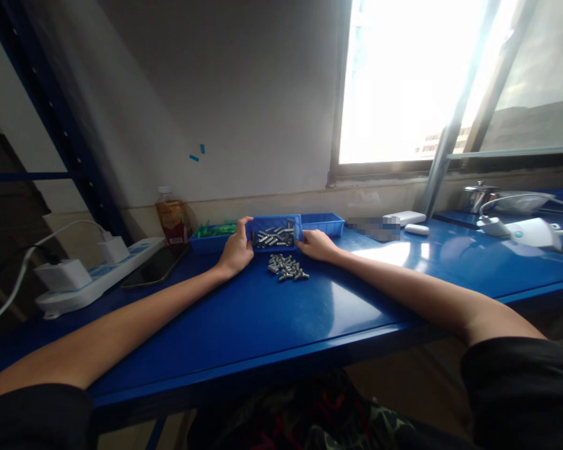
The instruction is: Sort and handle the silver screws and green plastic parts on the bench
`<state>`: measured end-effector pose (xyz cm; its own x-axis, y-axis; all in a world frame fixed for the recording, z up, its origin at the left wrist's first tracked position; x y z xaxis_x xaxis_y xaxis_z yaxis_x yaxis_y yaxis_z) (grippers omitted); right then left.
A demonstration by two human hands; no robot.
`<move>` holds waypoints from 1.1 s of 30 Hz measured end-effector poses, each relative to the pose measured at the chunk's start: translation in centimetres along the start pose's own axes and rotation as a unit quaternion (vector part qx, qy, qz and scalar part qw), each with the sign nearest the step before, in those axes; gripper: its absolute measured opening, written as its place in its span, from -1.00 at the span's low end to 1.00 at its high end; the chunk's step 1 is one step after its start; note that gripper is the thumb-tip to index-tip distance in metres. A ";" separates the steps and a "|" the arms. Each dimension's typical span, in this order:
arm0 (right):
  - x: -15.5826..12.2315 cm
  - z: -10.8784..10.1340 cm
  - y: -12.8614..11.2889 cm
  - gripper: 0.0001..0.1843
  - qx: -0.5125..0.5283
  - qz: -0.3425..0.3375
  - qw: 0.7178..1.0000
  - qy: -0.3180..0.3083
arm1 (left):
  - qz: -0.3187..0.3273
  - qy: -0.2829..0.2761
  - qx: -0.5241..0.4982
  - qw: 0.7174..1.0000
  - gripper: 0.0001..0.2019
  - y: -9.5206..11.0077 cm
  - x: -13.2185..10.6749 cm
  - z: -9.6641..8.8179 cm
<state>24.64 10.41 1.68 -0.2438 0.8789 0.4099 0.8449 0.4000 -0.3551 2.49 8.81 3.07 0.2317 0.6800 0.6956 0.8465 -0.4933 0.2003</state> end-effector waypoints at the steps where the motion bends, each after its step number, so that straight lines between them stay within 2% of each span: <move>1: 0.1 0.0 0.0 -0.76 0.006 0.000 1.000 0.001 | 0.005 0.003 0.001 1.000 -0.37 0.1 0.0 0.0; 7: 1.0 0.0 0.7 -0.71 0.059 0.018 0.998 0.021 | 0.040 0.002 0.025 0.999 -0.53 1.2 -0.2 -0.1; 10: 1.4 -0.3 1.3 -0.64 0.090 0.035 0.995 0.039 | 0.051 -0.020 0.031 0.998 -0.69 1.8 -0.4 0.2; 12: 1.7 -0.4 1.7 -0.60 0.110 0.042 0.992 0.040 | 0.053 -0.044 0.039 0.997 -0.73 1.9 -0.4 0.5; 19: 1.4 -0.3 1.9 -0.60 0.141 0.035 0.989 0.021 | 0.018 -0.085 0.083 0.993 -0.66 1.0 -0.1 1.4; 22: 0.7 -0.8 1.4 -0.62 0.095 0.039 0.993 0.053 | 0.003 -0.083 0.081 0.993 -0.54 0.9 -0.3 1.5; 25: -0.3 -2.0 0.1 -0.61 -0.014 0.025 0.994 0.107 | -0.003 -0.071 0.083 0.994 -0.50 1.0 -0.8 0.7; 27: -1.0 -2.5 -1.5 -0.68 -0.040 -0.019 0.992 0.114 | 0.026 -0.062 0.077 0.995 -0.47 1.5 -1.2 -0.5; 30: -2.3 -2.6 -4.9 -0.77 -0.020 -0.132 0.989 0.067 | 0.077 -0.046 0.039 0.995 -0.41 2.6 -1.9 -3.2; 33: -4.0 -2.3 -8.2 -0.71 -0.002 -0.215 0.976 0.020 | 0.148 -0.089 0.037 0.984 -0.52 4.2 -3.2 -4.8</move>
<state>19.73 3.01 4.89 -0.5577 0.6194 0.5525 0.6707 0.7285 -0.1397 3.01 1.99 5.01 0.5476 0.6007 0.5825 0.7609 -0.6470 -0.0481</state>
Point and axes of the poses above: each hand's wrist, its own x-axis towards the middle knuckle, its own z-axis out of the palm, y = z × x, the point moved 6 cm from there along x, towards the middle knuckle, and after that the axes turned 8 degrees about x, right-handed, at the moved point
